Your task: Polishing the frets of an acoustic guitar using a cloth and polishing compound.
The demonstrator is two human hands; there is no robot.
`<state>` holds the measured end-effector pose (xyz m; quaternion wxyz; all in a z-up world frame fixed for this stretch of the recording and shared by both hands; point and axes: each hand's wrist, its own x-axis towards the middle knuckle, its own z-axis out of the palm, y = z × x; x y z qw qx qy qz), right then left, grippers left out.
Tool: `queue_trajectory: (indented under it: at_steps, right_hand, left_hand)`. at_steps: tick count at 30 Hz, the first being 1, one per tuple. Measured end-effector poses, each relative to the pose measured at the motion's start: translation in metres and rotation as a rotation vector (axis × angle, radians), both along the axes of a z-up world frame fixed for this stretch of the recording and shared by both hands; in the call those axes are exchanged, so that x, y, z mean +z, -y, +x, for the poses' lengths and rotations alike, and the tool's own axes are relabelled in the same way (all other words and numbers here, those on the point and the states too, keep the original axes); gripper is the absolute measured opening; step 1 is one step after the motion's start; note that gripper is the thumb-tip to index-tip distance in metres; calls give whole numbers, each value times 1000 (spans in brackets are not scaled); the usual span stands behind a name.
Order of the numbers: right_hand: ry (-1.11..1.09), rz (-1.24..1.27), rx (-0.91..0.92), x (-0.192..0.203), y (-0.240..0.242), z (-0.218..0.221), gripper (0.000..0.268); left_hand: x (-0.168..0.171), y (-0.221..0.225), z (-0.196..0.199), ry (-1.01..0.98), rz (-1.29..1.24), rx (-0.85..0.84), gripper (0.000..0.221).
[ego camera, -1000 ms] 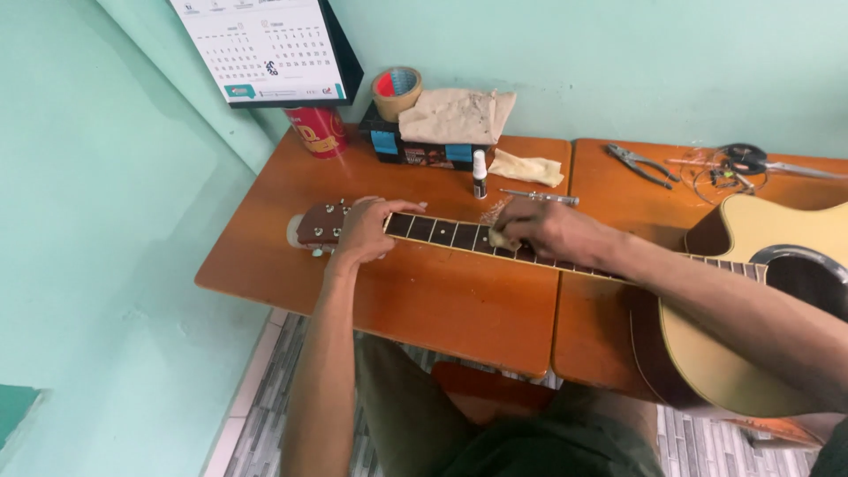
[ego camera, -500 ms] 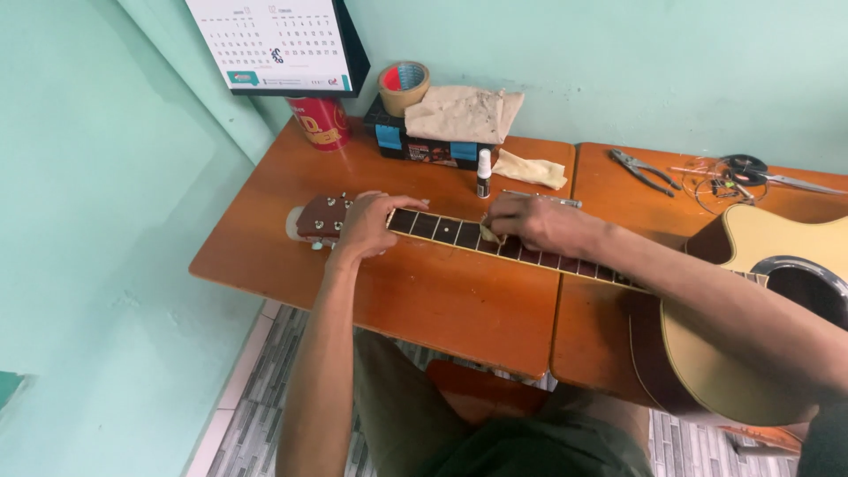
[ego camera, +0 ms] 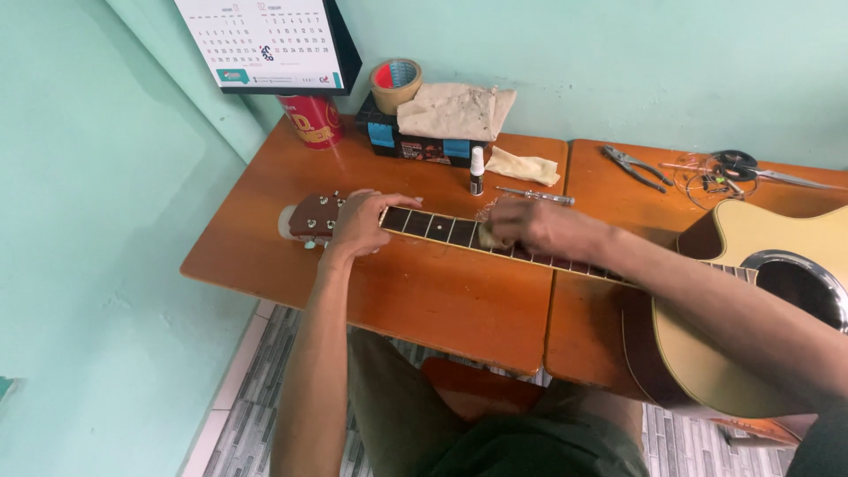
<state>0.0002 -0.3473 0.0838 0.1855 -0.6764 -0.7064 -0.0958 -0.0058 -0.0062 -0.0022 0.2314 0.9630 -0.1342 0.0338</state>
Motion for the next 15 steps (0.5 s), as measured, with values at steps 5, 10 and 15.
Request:
queue_trajectory:
  at_steps: [5, 10, 15]
  right_hand:
    - [33, -6, 27, 8, 1, -21, 12]
    - [-7, 62, -18, -14, 14, 1, 5]
    - [64, 46, 131, 27, 9, -35, 22]
  left_hand:
    - [1, 0, 3, -25, 24, 27, 84]
    - [7, 3, -3, -14, 41, 30, 82]
    - [10, 7, -2, -29, -44, 37, 83]
